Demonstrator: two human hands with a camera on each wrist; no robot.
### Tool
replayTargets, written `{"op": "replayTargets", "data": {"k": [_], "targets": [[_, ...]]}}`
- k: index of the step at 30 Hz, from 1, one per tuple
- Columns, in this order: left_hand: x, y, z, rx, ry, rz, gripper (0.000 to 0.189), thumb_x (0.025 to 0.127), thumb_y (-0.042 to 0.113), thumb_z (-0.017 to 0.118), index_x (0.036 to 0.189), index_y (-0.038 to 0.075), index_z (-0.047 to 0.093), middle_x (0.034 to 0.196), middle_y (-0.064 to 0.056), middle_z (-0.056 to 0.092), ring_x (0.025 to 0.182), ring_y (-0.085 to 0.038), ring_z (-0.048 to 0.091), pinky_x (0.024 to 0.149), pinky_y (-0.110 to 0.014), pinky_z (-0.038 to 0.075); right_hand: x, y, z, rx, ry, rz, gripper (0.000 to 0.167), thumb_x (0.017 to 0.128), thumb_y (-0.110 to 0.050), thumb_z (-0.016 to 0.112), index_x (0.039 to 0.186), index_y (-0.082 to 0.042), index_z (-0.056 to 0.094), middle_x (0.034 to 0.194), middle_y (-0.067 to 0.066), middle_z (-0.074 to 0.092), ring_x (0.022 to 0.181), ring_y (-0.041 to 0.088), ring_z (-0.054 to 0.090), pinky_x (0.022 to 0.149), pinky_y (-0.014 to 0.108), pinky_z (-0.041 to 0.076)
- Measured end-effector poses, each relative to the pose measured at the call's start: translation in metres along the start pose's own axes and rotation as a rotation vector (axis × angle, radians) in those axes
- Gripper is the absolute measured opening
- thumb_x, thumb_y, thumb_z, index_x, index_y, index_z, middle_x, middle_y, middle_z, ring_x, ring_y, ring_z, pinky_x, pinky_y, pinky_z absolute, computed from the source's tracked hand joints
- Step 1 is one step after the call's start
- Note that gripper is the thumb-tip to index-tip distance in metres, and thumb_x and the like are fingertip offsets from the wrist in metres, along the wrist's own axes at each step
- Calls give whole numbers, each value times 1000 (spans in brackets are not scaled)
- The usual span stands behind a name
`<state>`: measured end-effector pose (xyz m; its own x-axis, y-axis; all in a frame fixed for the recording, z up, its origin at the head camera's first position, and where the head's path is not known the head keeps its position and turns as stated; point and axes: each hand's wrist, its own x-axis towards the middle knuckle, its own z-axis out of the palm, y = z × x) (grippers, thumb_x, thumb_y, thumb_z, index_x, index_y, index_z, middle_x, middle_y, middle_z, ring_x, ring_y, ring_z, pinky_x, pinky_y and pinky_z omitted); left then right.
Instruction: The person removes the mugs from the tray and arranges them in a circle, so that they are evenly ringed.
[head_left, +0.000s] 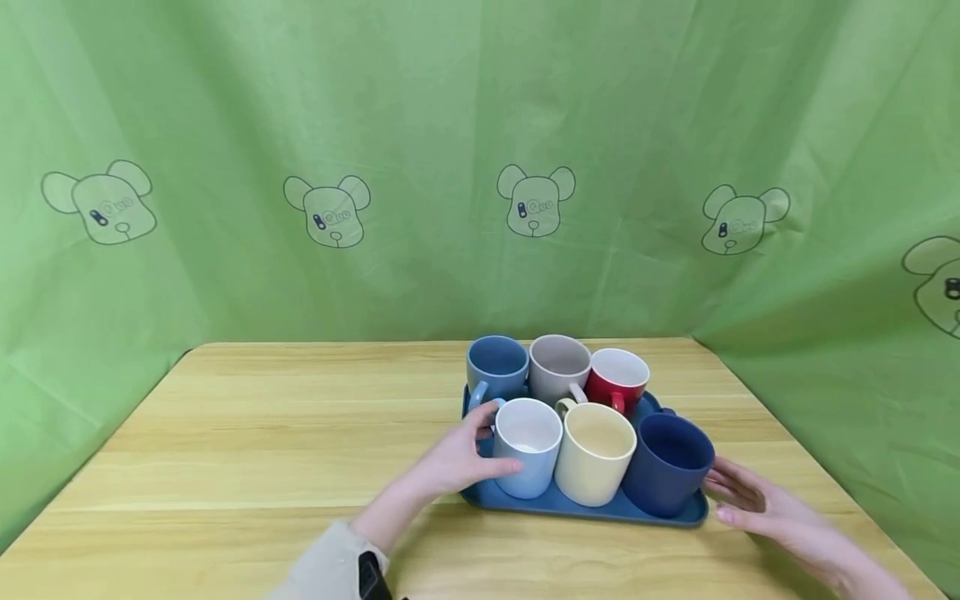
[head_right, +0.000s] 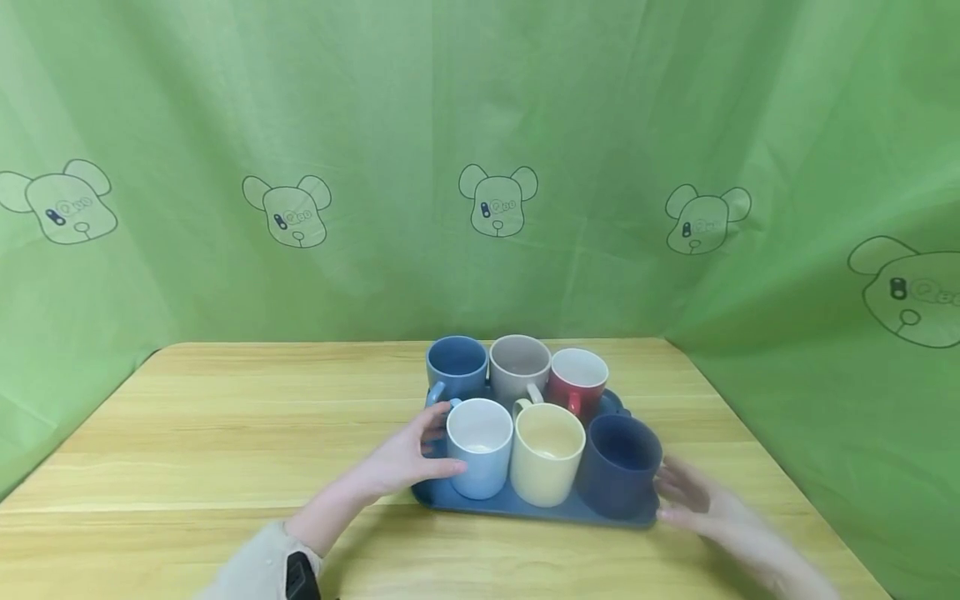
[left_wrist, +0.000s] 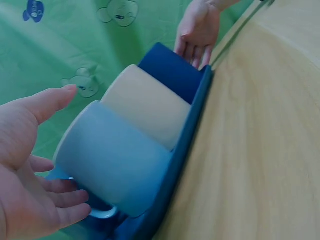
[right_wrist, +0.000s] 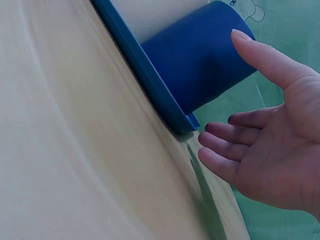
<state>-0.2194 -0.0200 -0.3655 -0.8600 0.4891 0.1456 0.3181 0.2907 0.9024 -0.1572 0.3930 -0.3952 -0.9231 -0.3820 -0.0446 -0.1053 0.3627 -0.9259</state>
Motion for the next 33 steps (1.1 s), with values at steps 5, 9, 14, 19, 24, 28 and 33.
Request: {"op": "replayTargets", "data": {"k": [5,9,14,19,24,28,33], "targets": [[8,-2,14,36,58,5,91,73,26,78,142,-3,26,138,-19,39,121,-31,43,99,-46,35,1,0,5,-16,12,38,70,94,-5,50,139,17,1,143,20,34,109,-14,41,85,14,39],[13,-6,23,11,123,3,92,71,26,80,140,-4,29,132,-17,46,119,-30,45,99,-47,35,4,0,8,-34,13,94,74,94,-11,53,139,16,1,141,40,10,106,-18,38,84,14,39],[18,-11,31,-9,187,-3,88,68,25,83,136,-3,34,121,-12,53,111,-27,50,95,-45,38,6,-2,10,-40,6,139,78,93,-14,54,140,16,0,142,40,7,103,-21,36,84,13,38],[21,-11,39,-5,258,48,81,61,24,87,126,0,43,112,-8,56,102,-24,54,88,-40,43,6,1,12,-44,17,129,76,94,-13,53,139,17,1,141,41,8,102,-20,38,84,14,41],[22,-10,46,44,318,45,82,56,30,89,120,4,46,108,-5,55,97,-22,55,81,-36,46,6,5,13,-62,39,110,72,95,-11,51,138,18,2,140,43,9,102,-20,38,83,15,42],[24,-10,47,63,336,23,84,55,30,89,121,3,45,108,-5,54,97,-23,54,80,-37,46,5,5,14,-82,63,113,69,96,-13,49,139,17,4,140,41,12,102,-20,38,82,16,42],[25,-13,48,40,352,12,88,56,27,89,126,0,42,111,-7,54,99,-25,54,83,-38,45,6,4,14,-82,87,127,67,97,-14,48,141,14,6,141,39,15,103,-19,38,82,15,41]]}}
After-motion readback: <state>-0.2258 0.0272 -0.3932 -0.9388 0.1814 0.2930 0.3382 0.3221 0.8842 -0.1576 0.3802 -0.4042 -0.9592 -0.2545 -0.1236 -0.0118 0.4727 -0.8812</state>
